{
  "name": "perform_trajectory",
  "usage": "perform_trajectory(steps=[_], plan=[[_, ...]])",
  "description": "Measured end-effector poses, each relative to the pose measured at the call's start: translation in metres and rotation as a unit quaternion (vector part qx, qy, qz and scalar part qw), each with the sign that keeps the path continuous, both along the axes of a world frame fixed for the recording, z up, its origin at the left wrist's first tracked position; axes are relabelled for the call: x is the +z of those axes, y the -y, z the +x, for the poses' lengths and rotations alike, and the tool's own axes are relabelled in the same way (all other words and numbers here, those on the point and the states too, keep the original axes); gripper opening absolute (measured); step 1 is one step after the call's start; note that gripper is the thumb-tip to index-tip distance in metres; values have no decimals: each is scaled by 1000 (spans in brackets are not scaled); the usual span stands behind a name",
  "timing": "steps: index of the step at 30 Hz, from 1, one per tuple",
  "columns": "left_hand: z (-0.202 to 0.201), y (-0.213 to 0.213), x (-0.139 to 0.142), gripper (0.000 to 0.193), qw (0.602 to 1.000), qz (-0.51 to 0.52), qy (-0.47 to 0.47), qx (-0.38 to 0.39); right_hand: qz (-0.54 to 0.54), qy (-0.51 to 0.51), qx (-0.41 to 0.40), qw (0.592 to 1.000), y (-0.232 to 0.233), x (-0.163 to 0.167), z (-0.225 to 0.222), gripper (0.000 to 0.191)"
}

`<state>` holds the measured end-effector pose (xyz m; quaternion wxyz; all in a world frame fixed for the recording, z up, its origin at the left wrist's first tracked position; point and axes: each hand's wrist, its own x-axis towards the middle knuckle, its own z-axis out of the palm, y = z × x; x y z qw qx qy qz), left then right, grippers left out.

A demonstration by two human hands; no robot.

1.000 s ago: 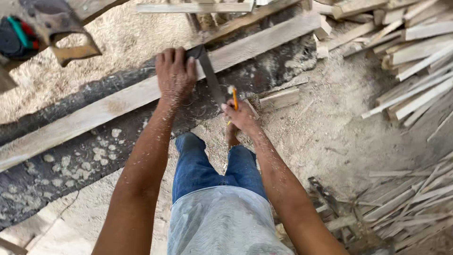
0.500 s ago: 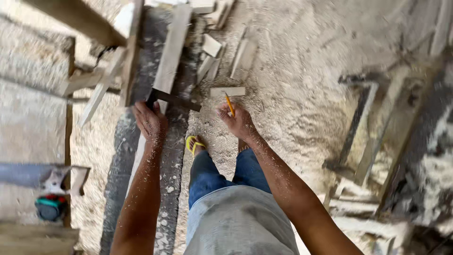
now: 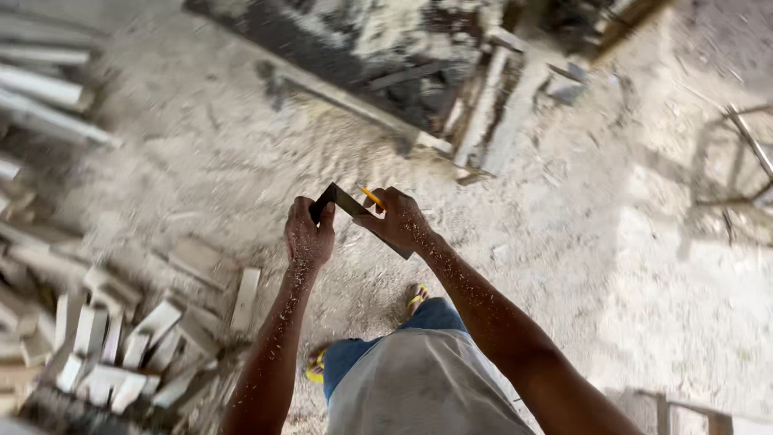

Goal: The person cuts thin wooden strips on a low sawhorse bench using a hand saw, steadying each strip with one hand while sawing. Between cuts they measure a strip with a tape measure, mark it with a pencil against a square, and place cut pieces onto a large pile of similar strips beside the bench.

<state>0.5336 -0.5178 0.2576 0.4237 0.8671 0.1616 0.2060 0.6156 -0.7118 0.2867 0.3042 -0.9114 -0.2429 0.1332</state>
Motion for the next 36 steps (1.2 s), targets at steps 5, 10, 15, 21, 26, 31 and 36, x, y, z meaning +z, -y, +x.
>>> perform_trajectory(steps=[5,10,15,21,26,31,36], plan=[[120,146,2,32,985,33,30,-166,-6,-13,-101,995,165,28,50,52],[164,256,-2,34,962,28,-7,-271,-33,-41,-205,977,260,26,58,43],[195,310,-13,34,929,129,-87,-335,-43,-26,-261,964,310,6,65,30],[250,355,-37,39,888,141,-142,-414,-34,-13,-299,954,348,-14,89,26],[299,385,-34,42,875,132,-137,-445,-40,-6,-305,951,374,-6,129,32],[337,407,-22,37,880,112,-153,-435,-28,5,-300,954,390,2,168,38],[362,433,-22,35,900,93,-114,-409,12,-77,-331,940,430,1,204,41]])
